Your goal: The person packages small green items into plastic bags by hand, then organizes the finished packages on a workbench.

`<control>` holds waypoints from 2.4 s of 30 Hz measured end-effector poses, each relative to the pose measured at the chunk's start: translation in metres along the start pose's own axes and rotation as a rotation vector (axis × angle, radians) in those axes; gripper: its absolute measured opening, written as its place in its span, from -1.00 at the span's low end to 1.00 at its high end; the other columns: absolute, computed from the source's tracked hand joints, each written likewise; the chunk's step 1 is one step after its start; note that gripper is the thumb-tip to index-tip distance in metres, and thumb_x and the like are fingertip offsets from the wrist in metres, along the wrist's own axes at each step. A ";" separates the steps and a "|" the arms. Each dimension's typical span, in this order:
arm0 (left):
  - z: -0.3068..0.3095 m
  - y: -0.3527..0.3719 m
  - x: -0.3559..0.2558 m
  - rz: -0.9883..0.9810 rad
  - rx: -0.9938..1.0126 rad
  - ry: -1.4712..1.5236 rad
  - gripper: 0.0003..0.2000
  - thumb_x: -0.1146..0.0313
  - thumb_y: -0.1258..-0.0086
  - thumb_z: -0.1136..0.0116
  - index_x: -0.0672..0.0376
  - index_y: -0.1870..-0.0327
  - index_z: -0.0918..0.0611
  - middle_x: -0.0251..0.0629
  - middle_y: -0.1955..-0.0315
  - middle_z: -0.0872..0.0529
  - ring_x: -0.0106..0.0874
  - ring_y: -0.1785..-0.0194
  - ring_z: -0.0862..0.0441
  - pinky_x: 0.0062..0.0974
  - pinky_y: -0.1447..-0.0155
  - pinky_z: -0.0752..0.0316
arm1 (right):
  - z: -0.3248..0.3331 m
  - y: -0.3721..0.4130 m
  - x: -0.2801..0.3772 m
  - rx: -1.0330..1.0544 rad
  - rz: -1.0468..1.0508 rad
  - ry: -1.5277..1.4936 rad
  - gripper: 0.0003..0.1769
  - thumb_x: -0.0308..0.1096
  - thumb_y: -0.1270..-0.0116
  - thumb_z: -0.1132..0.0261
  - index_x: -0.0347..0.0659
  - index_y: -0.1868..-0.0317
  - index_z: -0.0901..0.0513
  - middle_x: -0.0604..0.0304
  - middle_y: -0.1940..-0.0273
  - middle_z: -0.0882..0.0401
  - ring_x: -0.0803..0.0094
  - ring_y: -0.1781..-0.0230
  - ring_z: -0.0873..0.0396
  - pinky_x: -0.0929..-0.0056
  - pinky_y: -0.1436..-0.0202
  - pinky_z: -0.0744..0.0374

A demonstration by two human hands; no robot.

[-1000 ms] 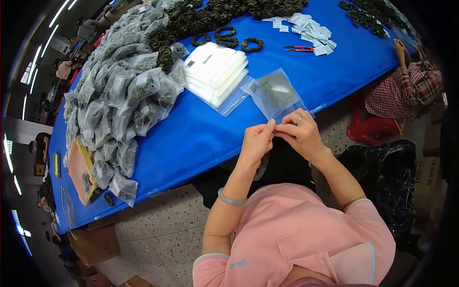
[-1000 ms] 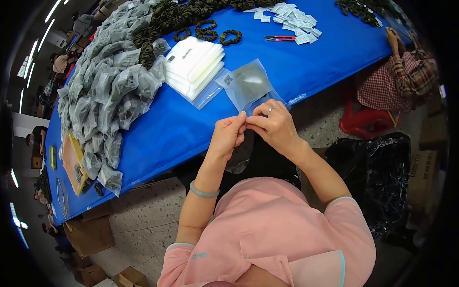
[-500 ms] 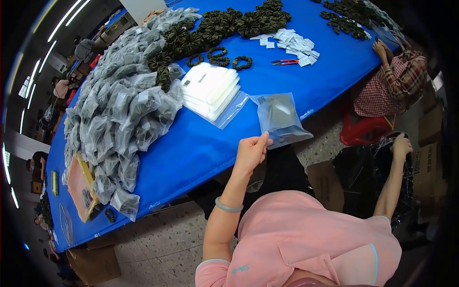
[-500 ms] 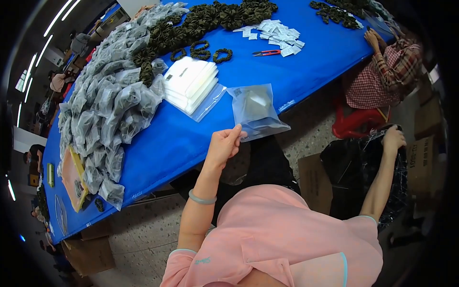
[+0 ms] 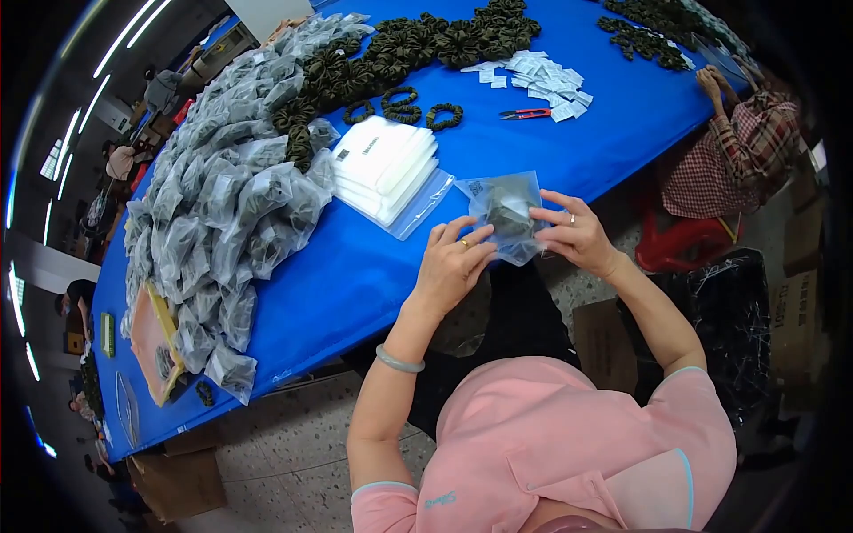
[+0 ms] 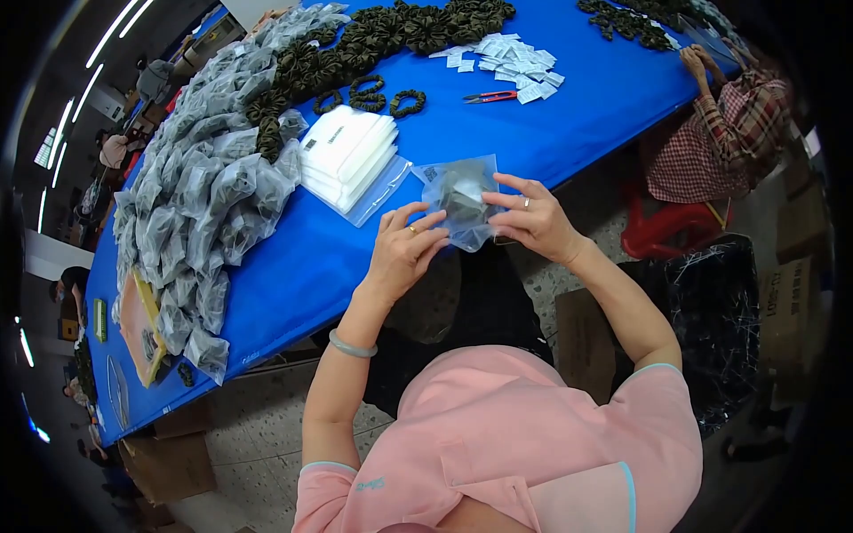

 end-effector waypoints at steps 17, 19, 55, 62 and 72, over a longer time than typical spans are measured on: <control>-0.030 0.004 0.010 0.686 -0.116 0.044 -0.72 0.31 -0.33 -0.23 0.16 0.62 -0.55 -0.28 0.58 -0.56 -0.34 0.33 -0.40 -0.34 -0.05 -0.20 | -0.033 0.018 -0.021 -0.468 -0.866 -0.496 -0.84 -0.39 -0.34 -0.32 -0.32 0.35 -0.66 0.35 0.48 -0.60 0.54 0.52 -0.40 0.57 0.38 -0.41; -0.032 0.003 0.007 0.651 -0.112 -0.097 -0.71 0.31 -0.32 -0.23 0.15 0.63 -0.54 -0.28 0.59 -0.54 -0.34 0.35 -0.38 -0.34 -0.03 -0.20 | -0.030 0.016 -0.024 -0.360 -0.896 -0.251 -0.83 -0.36 -0.31 -0.34 -0.31 0.38 -0.64 0.35 0.54 -0.57 0.54 0.57 -0.38 0.55 0.45 -0.39; -0.084 -0.062 -0.004 0.388 0.466 0.089 -0.16 0.06 -0.06 -0.40 0.31 -0.38 -0.38 0.34 -0.39 -0.23 0.35 -0.46 -0.06 0.51 -0.37 0.11 | -0.005 -0.028 -0.142 -0.205 -0.446 -0.001 -0.85 -0.43 -0.46 -0.14 -0.32 0.15 -0.61 0.17 0.32 -0.62 0.41 0.38 -0.48 0.51 0.19 -0.51; -0.079 -0.045 -0.007 0.568 0.252 -0.026 -0.11 0.12 -0.05 -0.42 0.33 -0.41 -0.31 0.42 -0.39 -0.17 0.41 -0.46 -0.01 0.48 -0.38 0.08 | -0.049 -0.031 -0.163 -0.106 -0.574 -0.109 -0.79 -0.35 -0.49 -0.16 -0.32 0.10 -0.63 0.18 0.24 -0.66 0.43 0.32 -0.52 0.53 0.15 -0.53; -0.086 -0.044 -0.005 0.630 0.313 0.079 -0.10 0.22 -0.06 -0.42 0.35 -0.44 -0.25 0.38 -0.38 -0.20 0.37 -0.44 -0.08 0.34 -0.38 -0.07 | -0.042 -0.033 -0.144 -0.139 -0.665 -0.117 -0.75 -0.28 -0.50 -0.16 -0.30 0.09 -0.65 0.17 0.24 -0.66 0.46 0.32 -0.52 0.55 0.14 -0.52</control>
Point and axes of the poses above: each hand's wrist, its own y-axis away from the middle knuckle, its own z-axis out of the back of the hand, x = y × z, the point moved 5 cm from there along -y, towards the middle knuckle
